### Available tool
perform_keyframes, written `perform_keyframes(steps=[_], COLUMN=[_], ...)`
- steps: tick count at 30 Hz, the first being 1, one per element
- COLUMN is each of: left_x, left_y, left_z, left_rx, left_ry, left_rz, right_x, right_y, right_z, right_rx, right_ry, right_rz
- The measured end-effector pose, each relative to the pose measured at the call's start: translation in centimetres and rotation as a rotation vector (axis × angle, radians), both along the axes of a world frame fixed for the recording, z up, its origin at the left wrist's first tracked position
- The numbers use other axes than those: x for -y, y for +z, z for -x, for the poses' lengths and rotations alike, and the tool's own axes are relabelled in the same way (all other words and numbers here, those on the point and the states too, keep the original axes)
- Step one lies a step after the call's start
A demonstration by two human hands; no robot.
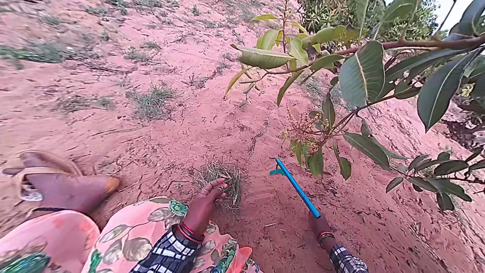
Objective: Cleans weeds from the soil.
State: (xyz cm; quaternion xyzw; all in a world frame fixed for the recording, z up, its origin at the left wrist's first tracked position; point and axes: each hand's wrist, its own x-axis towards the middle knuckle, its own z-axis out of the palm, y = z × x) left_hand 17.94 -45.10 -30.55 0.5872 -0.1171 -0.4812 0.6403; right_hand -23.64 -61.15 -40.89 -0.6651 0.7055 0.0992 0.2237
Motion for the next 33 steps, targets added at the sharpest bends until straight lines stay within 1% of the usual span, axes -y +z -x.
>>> perform_keyframes(steps=[3,5,7,9,12,14,16,17,18,19,22,24,25,26,28,31,33], left_x=[-0.1,-0.3,-0.2,0.0,0.2,0.2,0.3,0.3,0.4,0.5,0.5,0.4,0.5,0.6,0.7,0.4,0.2], left_y=[0.2,0.4,0.4,0.2,-0.1,-0.3,-0.6,-0.6,-0.6,-0.6,-0.7,-0.7,-0.6,-0.5,-0.5,-0.8,-0.7], left_z=[0.1,0.1,0.0,0.0,-0.2,-0.2,-0.4,-0.3,-0.2,-0.2,-0.3,-0.2,-0.2,-0.1,-0.1,-0.2,-0.2], left_rx=[0.009,0.011,0.004,-0.002,-0.003,0.006,0.017,0.02,0.022,0.026,0.029,0.03,0.029,0.03,0.034,0.047,0.058], left_ry=[-0.005,-0.001,0.008,0.017,0.027,0.02,0.018,0.019,0.017,0.015,0.015,0.015,0.018,0.02,0.024,0.027,0.029], left_rz=[-0.003,-0.005,-0.004,-0.009,-0.022,-0.033,-0.038,-0.042,-0.043,-0.045,-0.047,-0.05,-0.052,-0.052,-0.049,-0.04,-0.033], right_x=[3.5,4.6,4.4,3.1,1.8,1.9,3.2,4.1,4.8,5.5,7.3,9.0,9.9,10.9,12.5,12.8,12.7], right_y=[0.6,0.5,0.6,1.0,1.7,2.2,0.0,-1.3,-1.7,-1.5,1.0,1.8,1.7,1.3,-0.2,-2.2,-2.9], right_z=[1.6,1.6,0.8,-0.7,-2.3,-2.7,-1.8,-0.8,-0.1,0.4,0.4,0.3,0.3,0.2,-0.1,-1.0,-1.2], right_rx=[-0.056,0.011,0.099,0.136,0.013,0.008,0.082,0.08,0.078,0.088,0.179,0.247,0.264,0.258,0.174,-0.108,-0.14], right_ry=[0.068,0.075,0.121,0.12,0.113,0.097,0.022,-0.002,-0.039,-0.089,-0.286,-0.334,-0.318,-0.276,-0.137,0.076,0.133], right_rz=[0.006,-0.049,-0.102,-0.153,-0.208,-0.224,-0.078,-0.006,0.038,0.072,0.228,0.308,0.304,0.27,0.123,-0.137,-0.181])
